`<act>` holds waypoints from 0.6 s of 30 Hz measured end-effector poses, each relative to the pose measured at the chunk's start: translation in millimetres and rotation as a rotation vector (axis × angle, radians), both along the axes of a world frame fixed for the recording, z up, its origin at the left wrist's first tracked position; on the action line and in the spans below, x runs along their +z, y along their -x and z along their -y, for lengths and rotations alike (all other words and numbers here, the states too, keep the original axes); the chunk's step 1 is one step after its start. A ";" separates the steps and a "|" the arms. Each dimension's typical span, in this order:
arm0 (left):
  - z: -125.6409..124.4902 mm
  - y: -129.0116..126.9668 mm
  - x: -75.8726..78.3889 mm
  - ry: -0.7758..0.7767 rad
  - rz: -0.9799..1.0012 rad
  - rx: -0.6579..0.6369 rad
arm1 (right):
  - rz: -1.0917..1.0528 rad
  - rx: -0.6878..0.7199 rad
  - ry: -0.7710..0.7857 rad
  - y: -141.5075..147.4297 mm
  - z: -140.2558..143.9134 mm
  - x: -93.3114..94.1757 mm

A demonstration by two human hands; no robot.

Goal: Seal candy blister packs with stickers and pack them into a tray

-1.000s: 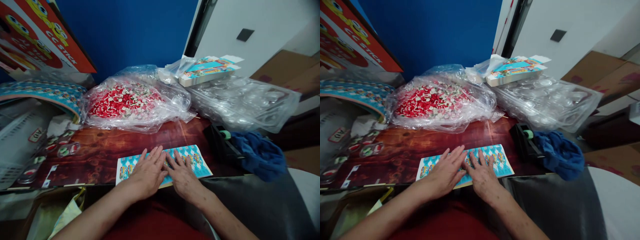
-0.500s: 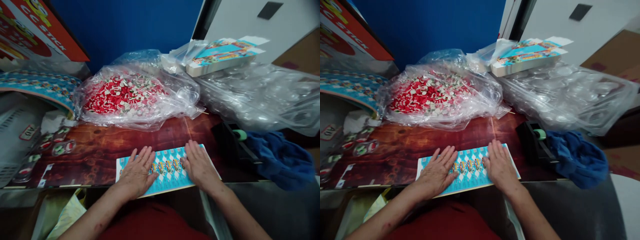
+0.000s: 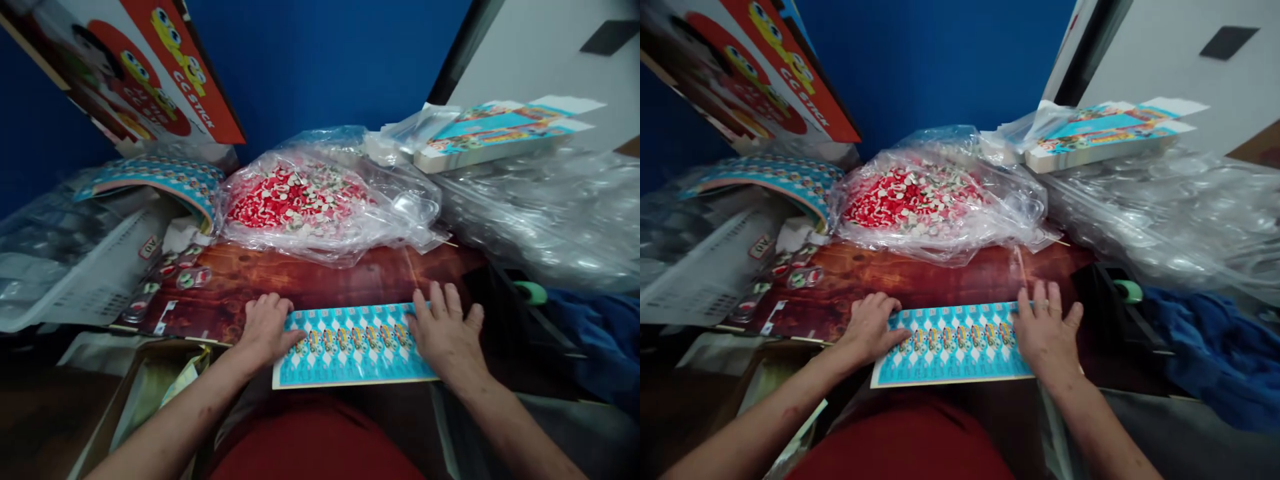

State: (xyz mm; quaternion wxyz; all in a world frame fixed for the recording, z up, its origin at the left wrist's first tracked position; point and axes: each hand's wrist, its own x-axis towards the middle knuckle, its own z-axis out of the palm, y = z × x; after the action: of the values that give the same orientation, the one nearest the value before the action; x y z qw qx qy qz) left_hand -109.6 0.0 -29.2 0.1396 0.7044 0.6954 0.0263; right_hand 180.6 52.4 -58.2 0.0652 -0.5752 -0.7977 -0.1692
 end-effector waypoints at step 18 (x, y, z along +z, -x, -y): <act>17.6 24.4 -15.2 -0.300 0.571 -0.009 | -0.431 0.656 0.364 126.9 1.4 4.7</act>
State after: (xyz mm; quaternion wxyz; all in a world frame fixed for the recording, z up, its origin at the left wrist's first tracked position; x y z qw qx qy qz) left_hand -134.0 -17.5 -44.3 0.2236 0.6843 0.6135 0.3247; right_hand 53.7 51.0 -53.5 0.1780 -0.3153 -0.9233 0.1278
